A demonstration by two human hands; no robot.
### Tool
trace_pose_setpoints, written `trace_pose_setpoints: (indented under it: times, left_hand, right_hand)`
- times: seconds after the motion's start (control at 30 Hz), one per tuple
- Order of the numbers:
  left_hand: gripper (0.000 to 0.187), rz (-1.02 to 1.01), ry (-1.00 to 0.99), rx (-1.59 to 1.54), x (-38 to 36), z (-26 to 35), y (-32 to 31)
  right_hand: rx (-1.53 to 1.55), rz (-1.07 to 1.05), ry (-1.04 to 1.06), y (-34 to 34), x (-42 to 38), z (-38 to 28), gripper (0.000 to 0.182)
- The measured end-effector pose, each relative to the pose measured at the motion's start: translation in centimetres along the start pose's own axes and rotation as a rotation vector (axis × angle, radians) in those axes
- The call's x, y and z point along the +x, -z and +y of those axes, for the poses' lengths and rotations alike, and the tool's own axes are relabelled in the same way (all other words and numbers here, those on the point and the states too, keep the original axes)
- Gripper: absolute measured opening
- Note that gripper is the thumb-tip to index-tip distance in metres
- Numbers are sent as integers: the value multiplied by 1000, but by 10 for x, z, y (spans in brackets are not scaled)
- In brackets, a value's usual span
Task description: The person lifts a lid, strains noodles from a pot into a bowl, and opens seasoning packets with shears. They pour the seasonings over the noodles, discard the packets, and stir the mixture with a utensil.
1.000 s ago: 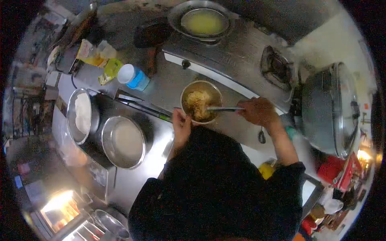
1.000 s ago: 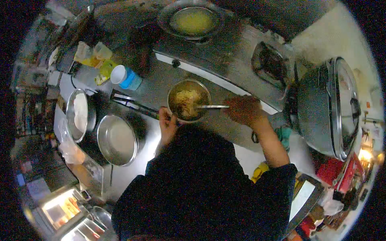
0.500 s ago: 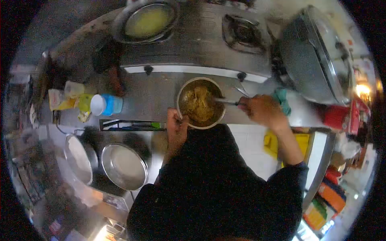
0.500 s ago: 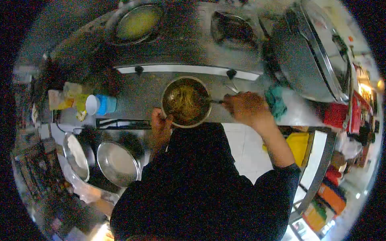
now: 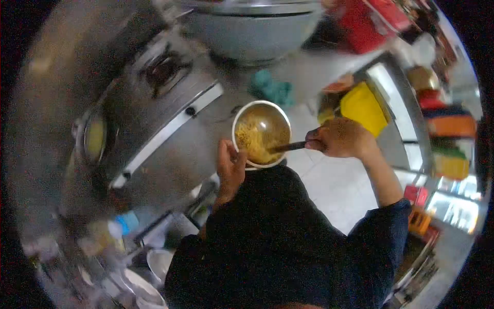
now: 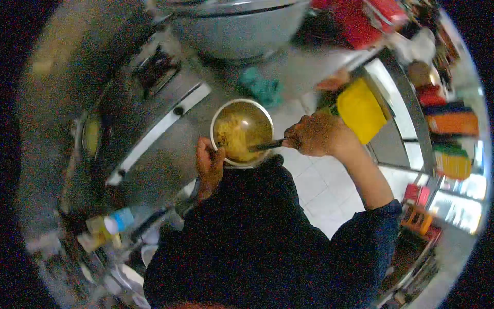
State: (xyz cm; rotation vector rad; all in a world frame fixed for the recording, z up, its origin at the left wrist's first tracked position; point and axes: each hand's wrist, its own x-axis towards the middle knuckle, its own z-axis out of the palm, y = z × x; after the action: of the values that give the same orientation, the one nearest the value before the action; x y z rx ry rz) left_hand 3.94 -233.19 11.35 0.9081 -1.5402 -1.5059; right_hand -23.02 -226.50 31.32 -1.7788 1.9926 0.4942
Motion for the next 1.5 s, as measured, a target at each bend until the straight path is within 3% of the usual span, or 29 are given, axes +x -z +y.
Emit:
trace_pose_setpoints:
  times: [0.07, 0.13, 0.2, 0.27, 0.33, 0.4, 0.47, 0.5, 0.53, 0.6, 0.63, 0.73, 0.8, 0.87, 0.97, 1.0, 1.07, 1.13, 1.2, 1.27, 1.33, 1.37, 1.5]
  left_hand:
    - [20, -135, 39, -1, 14, 3, -50]
    - [17, -117, -5, -122, 14, 17, -104]
    - [17, -179, 43, -103, 19, 12, -142]
    - [18, -269, 169, -168, 37, 28, -177]
    - [18, -291, 168, -108, 45, 6, -190]
    - [19, -324, 150, -39, 53, 9, -212]
    - [19, -318, 303, -226, 54, 36, -248]
    - [19, -325, 312, -220, 58, 40, -256]
    - [20, -323, 294, -223, 66, 39, -264]
    - [20, -318, 264, -235, 81, 43, -283]
    - [20, -314, 207, -207, 92, 42, -291]
    - [18, -257, 168, -217, 113, 39, -308]
    - [17, -340, 23, -71, 131, 41, -321]
    - [16, -265, 110, -127, 146, 53, -334]
    - [17, -283, 51, -204, 169, 64, -342]
    - [17, -297, 48, -197, 174, 65, -343]
    - [17, -303, 64, -190, 179, 63, -347]
    - [21, -258, -72, -97, 192, 55, -353]
    - [23, -218, -68, -84, 193, 60, -351]
    - [27, -175, -55, -62, 188, 57, -349]
    - [31, -150, -18, -46, 192, 41, -349]
    - [30, -122, -71, 12, 193, 26, -346]
    - [29, -30, -15, 9, 186, 51, -353]
  right_hand:
    - [139, -13, -98, -14, -33, 46, 28]
    - [102, 14, -285, -33, -58, 76, 29]
    - [207, -5, -175, -49, -79, 102, 31]
    - [194, 98, -194, -59, -92, 126, 31]
    - [200, 161, -203, -68, -98, 133, 29]
    - [162, 93, -249, -64, -113, 156, 26]
    - [75, 285, -448, -66, -122, 181, 25]
    - [63, 247, -450, -62, -116, 188, 26]
    - [66, 241, -456, -60, -115, 193, 26]
    - [115, 165, -222, -46, -122, 210, 27]
    - [25, 141, -347, -38, -128, 223, 25]
    - [-79, 336, -429, -36, -94, 252, 22]
    - [-108, 334, -334, -10, -90, 259, 22]
    - [-130, 339, -231, 23, -98, 268, 23]
    - [-164, 390, -467, 55, -95, 286, 23]
    - [-169, 393, -457, 44, -81, 295, 23]
    - [-137, 95, -208, 24, -63, 322, 27]
    - [-16, 136, -112, 32, -57, 345, 30]
    - [84, 257, -203, 29, -46, 363, 30]
    - [104, 167, -208, 18, -31, 371, 31]
    - [199, 144, 98, 23, -21, 380, 31]
    - [136, 137, 17, 27, -20, 386, 31]
    - [96, 138, 19, 17, 4, 400, 29]
